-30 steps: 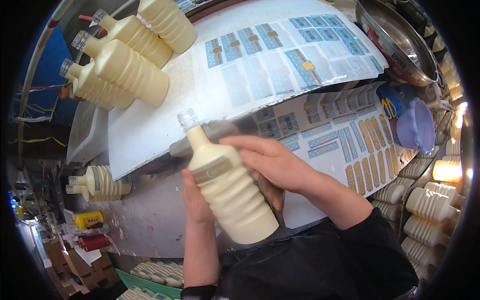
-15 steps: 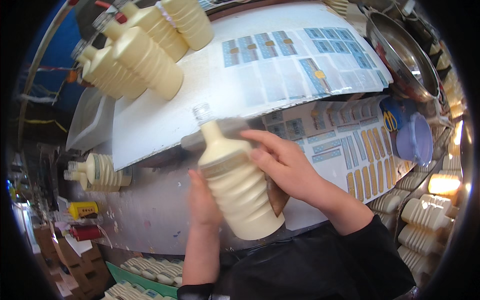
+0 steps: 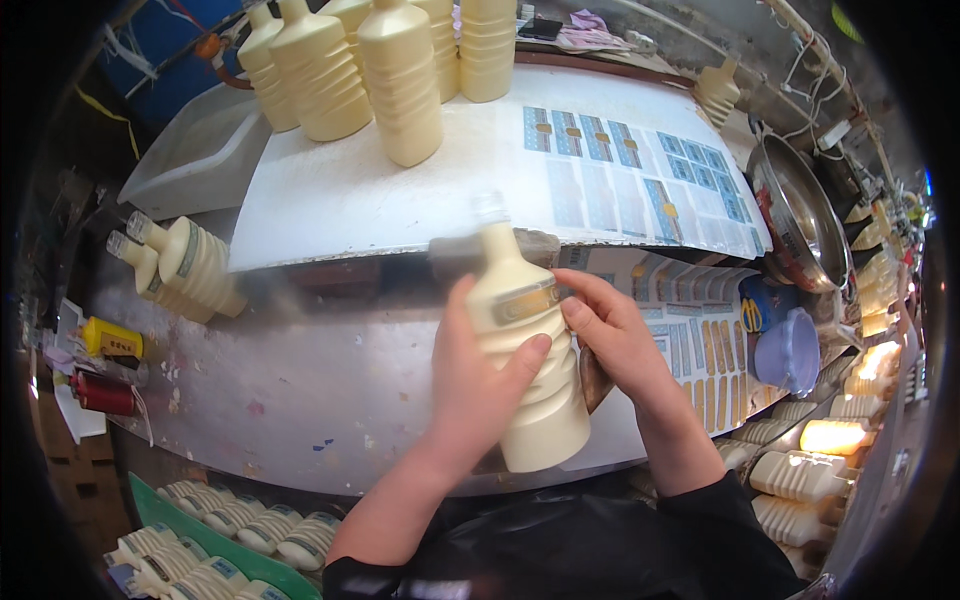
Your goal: The person applies adhesive labels to cream-colored plastic bottles. They peel labels from a sheet, position them on the bottle body, and smooth them with a small tool. Finished bottles are placed on a nearby tray.
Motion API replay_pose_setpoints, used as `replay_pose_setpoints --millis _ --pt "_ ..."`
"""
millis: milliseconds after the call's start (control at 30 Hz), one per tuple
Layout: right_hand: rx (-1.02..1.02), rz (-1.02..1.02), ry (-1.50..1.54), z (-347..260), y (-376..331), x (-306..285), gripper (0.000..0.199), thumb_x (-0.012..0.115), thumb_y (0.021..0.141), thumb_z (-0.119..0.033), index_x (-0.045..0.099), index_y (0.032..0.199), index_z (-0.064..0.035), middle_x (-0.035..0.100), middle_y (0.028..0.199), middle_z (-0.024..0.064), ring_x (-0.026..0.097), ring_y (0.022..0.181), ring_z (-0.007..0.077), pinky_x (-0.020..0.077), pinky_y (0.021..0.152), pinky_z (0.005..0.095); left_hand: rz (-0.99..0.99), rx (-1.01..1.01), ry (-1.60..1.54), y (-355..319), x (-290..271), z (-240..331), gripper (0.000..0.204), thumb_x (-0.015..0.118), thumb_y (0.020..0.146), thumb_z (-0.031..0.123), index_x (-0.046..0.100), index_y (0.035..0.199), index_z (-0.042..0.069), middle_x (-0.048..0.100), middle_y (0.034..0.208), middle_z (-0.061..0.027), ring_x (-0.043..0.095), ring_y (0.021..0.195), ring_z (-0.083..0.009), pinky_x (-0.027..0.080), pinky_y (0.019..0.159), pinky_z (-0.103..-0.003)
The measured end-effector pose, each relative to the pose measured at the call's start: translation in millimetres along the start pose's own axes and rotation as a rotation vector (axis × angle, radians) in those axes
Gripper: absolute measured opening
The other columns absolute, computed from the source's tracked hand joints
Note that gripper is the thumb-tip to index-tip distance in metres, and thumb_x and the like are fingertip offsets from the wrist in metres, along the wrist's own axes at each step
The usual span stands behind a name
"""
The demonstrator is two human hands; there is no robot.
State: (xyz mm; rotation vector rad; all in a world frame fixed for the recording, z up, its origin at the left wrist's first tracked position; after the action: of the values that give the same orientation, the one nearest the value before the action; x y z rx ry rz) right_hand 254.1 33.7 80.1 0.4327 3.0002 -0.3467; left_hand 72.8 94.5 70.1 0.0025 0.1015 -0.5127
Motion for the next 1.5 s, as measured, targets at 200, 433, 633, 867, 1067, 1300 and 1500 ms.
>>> replay_pose_setpoints --millis 200,433,633,867,1067,1300,1500 --pt "-0.051 0.008 -0.142 -15.2 7.6 7.1 0.043 0.067 0.100 -0.019 0.057 0.137 0.0015 0.065 0.098 0.0012 0.057 0.087 0.0058 0.0467 0.077 0.0213 0.082 0.033 -0.040 5.1 -6.3 2.5 0.071 0.077 0.090 0.030 0.041 0.142 -0.004 0.061 0.125 -0.0229 0.063 0.113 -0.0314 0.051 0.099 -0.042" --pt "-0.072 0.099 -0.185 -19.2 5.1 18.1 0.045 0.077 0.093 -0.022 0.059 0.128 0.0002 0.049 0.078 -0.0065 0.044 0.070 0.0015 0.0369 0.062 0.0192 0.090 0.012 0.106 18.9 -12.0 4.5 0.046 0.060 0.103 0.040 0.051 0.126 0.001 0.067 0.110 -0.0170 0.063 0.102 -0.0194 0.051 0.089 -0.034" --pt "-0.094 0.161 -0.258 -25.3 -0.7 26.6 0.046 0.081 0.089 -0.024 0.059 0.122 -0.0003 0.045 0.074 -0.0068 0.041 0.067 0.0025 0.0359 0.062 0.0207 0.102 0.058 0.002 17.1 -16.8 -10.7 0.034 0.043 0.112 0.031 0.053 0.126 0.001 0.064 0.111 -0.0099 0.058 0.100 -0.0139 0.048 0.091 -0.031" --pt "-0.141 0.255 -0.446 -31.0 -4.1 31.9 0.055 0.082 0.081 -0.038 0.061 0.118 -0.0040 0.054 0.071 0.0033 0.053 0.064 0.0144 0.0449 0.059 0.0339 0.102 0.083 -0.125 18.5 -20.5 -17.4 0.033 0.039 0.114 0.027 0.055 0.124 0.001 0.062 0.108 -0.0058 0.056 0.098 -0.0095 0.048 0.090 -0.027" --pt "-0.092 0.183 -0.160 -22.2 -1.5 24.0 0.034 0.068 0.099 -0.025 0.063 0.121 0.0000 0.047 0.076 -0.0060 0.045 0.070 0.0047 0.0392 0.065 0.0213 0.106 0.011 -0.323 19.3 -18.8 -25.1 0.032 0.041 0.112 0.026 0.056 0.126 0.001 0.063 0.114 -0.0074 0.059 0.104 -0.0118 0.048 0.094 -0.029" --pt "-0.040 0.116 0.443 -17.6 -1.9 -19.1 0.024 0.057 0.100 -0.017 0.065 0.118 -0.0033 0.066 0.106 0.0010 0.061 0.100 0.0107 0.0478 0.093 0.0265 0.104 -0.133 -0.531 14.3 -18.0 -18.2 0.031 0.054 0.108 0.022 0.056 0.131 0.001 0.062 0.125 -0.0097 0.058 0.115 -0.0155 0.047 0.101 -0.031" --pt "-0.055 0.177 0.481 -23.0 -7.7 -15.1 0.026 0.062 0.097 -0.004 0.063 0.122 -0.0016 0.067 0.110 0.0038 0.061 0.098 0.0093 0.0496 0.087 0.0241 0.112 -0.208 -0.516 7.5 -24.5 -18.7 0.041 0.053 0.107 0.018 0.046 0.144 0.001 0.060 0.131 -0.0119 0.059 0.117 -0.0169 0.049 0.101 -0.033"
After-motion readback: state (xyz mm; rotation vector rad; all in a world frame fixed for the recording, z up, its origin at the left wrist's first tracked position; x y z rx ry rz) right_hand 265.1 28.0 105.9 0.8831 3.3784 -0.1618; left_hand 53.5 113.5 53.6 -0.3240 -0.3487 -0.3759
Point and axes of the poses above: each hand's wrist, its own y-axis towards the middle knuckle, its own x-axis out of the palm, z = x × y, the point moved 2 cm from there along y, towards the middle knuckle
